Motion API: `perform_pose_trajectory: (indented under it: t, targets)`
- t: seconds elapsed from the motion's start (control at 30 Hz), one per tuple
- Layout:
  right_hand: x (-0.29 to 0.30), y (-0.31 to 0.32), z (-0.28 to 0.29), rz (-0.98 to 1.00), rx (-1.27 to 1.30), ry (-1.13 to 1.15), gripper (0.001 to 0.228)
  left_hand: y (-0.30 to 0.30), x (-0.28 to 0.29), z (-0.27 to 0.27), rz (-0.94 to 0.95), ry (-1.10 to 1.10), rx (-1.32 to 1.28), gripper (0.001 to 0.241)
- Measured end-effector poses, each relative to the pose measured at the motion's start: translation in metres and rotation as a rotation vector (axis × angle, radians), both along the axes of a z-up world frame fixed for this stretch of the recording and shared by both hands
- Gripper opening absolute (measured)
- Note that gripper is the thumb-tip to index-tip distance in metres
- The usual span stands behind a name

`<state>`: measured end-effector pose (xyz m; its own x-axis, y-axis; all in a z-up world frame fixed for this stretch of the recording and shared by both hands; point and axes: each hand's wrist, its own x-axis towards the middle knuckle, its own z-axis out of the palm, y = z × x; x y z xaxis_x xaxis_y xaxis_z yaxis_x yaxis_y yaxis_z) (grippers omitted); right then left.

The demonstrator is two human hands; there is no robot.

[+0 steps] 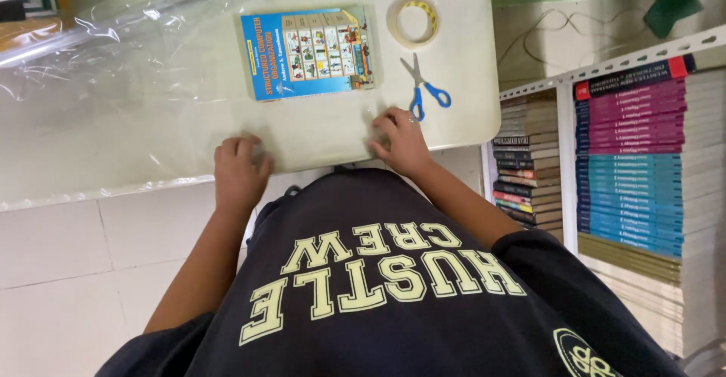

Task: Wrapping a textbook in clear plastic film.

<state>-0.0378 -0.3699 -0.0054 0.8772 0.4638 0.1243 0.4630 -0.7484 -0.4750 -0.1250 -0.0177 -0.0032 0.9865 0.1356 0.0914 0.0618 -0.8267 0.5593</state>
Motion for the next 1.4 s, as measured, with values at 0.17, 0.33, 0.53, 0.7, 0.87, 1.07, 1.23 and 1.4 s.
perform_pose_trajectory:
  t: [0.17, 0.33, 0.53, 0.7, 0.87, 1.07, 1.23, 1.4]
  targets:
    - [-0.011, 0.038, 0.028, -0.186, -0.051, 0.154, 0.077, -0.015, 0.001, 0.069, -0.275, -0.009, 0.276, 0.082]
    - [-0.009, 0.049, 0.065, -0.242, -0.139, 0.445, 0.080, 0.006, 0.004, 0.039, -0.443, -0.095, 0.419, 0.062]
    - [-0.005, 0.000, 0.005, -0.096, -0.058, 0.183, 0.043, 0.017, 0.034, 0.063, -0.391, -0.143, 0.034, 0.008]
    - [0.041, 0.000, 0.025, -0.229, 0.479, 0.219, 0.023, 0.017, 0.087, 0.087, -0.112, -0.052, -0.427, 0.010]
    - [0.111, 0.008, 0.013, -0.283, 0.796, 0.515, 0.017, 0.022, 0.144, 0.069, 0.059, -0.026, -0.555, 0.017]
    - [0.179, 0.018, -0.023, -0.240, 0.770, 0.552, 0.020, 0.025, 0.191, 0.034, 0.072, -0.074, -0.348, 0.024]
    - [0.201, 0.028, -0.013, -0.272, 0.544, 0.460, 0.024, 0.021, 0.207, 0.015, 0.102, 0.024, -0.154, 0.026]
    - [0.218, 0.031, -0.014, -0.390, 0.464, 0.554, 0.017, 0.011, 0.214, 0.047, 0.072, -0.002, -0.007, 0.031]
